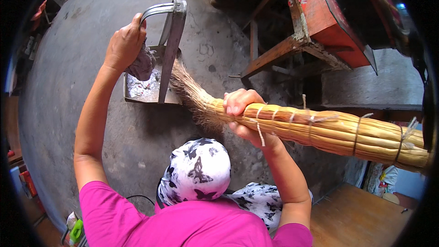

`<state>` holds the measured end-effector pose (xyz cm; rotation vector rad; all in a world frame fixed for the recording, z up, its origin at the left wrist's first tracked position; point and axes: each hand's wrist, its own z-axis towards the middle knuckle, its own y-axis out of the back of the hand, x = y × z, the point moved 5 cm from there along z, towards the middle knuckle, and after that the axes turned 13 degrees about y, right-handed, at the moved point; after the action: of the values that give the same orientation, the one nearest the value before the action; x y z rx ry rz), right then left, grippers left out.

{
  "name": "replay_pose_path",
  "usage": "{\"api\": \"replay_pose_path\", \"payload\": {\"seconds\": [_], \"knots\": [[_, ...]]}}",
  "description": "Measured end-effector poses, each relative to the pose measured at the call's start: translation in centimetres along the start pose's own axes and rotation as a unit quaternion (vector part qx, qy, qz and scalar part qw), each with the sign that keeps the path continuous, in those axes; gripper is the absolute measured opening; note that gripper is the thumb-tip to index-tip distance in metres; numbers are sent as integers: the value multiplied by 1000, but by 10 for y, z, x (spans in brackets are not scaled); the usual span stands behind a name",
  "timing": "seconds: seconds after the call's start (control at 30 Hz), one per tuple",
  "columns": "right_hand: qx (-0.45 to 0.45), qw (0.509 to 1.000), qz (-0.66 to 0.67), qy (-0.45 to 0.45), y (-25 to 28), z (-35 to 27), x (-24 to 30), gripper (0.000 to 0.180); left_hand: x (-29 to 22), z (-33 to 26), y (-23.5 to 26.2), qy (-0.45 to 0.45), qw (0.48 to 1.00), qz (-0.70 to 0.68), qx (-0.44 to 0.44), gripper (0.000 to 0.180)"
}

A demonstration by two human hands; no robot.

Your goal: The person wipes a wooden beam and door frame with a cloth, sweeps the floor with a broom, and wipes a large metal container and the floor around it. They repeatedly dip the cloth into a bucket of water to continue cleaning.

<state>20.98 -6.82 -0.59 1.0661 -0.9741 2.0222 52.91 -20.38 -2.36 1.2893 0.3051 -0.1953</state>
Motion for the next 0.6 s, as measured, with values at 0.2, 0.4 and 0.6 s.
{"api": "replay_pose_path", "payload": {"seconds": [0.2, 0.4, 0.6], "knots": [[-68, 994, -13, 87, 27, 3, 40, 37, 18, 11, -18, 25, 998, -41, -32, 30], [-280, 950, 41, 135, 99, -27, 106, 50, 24, 46, -51, 46, 992, -93, -67, 29], [-372, 905, 78, 191, 195, -92, 132, 36, 7, 85, -66, 44, 983, -141, -108, 27]]}}
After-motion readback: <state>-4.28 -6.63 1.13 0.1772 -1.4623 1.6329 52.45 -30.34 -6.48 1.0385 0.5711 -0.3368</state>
